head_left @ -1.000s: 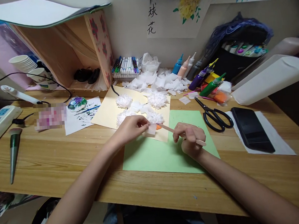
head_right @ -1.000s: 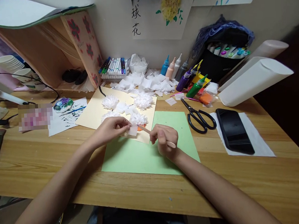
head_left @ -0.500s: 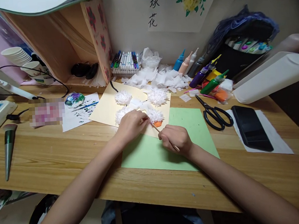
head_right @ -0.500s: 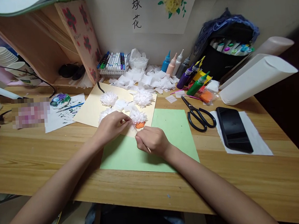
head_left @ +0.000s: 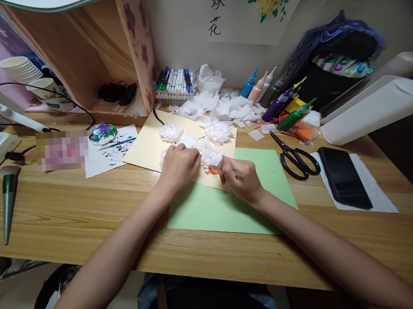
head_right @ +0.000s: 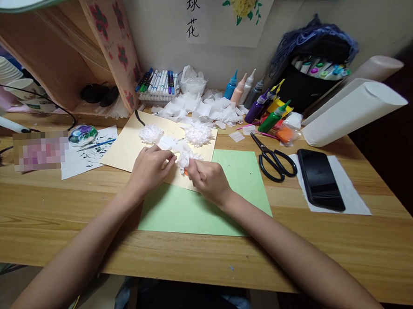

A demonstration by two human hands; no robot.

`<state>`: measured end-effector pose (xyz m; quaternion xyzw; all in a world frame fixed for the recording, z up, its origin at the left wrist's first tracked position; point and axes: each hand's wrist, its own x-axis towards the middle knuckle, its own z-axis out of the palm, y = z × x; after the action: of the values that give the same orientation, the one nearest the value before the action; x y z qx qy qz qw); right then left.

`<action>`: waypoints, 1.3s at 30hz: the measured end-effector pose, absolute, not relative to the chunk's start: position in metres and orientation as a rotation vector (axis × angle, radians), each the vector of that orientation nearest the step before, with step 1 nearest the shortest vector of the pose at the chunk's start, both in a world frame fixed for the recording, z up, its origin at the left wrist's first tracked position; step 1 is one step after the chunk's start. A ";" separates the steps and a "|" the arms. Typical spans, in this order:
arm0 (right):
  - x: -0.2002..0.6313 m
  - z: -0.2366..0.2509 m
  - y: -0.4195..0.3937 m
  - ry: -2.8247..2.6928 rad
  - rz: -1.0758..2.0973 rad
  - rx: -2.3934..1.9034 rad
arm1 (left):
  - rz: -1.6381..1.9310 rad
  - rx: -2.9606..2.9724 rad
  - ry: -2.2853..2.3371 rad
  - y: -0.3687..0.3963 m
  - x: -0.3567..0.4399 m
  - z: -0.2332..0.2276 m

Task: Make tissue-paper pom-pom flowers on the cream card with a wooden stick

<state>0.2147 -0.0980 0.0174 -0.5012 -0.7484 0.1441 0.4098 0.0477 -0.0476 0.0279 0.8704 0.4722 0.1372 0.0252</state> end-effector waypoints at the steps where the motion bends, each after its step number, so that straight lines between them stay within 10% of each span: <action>1: 0.212 0.021 -0.095 -1.786 0.468 -1.321 | 0.418 2.693 1.465 -0.048 0.048 0.028; 11: 0.221 0.027 -0.083 -1.169 1.105 -1.349 | 0.361 2.706 1.454 -0.052 0.053 0.029; 25: 0.234 0.019 -0.117 -1.990 0.379 -1.078 | 0.393 2.721 1.478 -0.052 0.053 0.026; 39: 0.223 0.014 -0.102 -1.879 0.458 -1.246 | 0.388 2.689 1.468 -0.052 0.053 0.026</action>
<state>0.2230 -0.1017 0.0143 -0.4945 -0.7455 0.1818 0.4082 0.0528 -0.0520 0.0256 0.8705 0.4752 0.1255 0.0269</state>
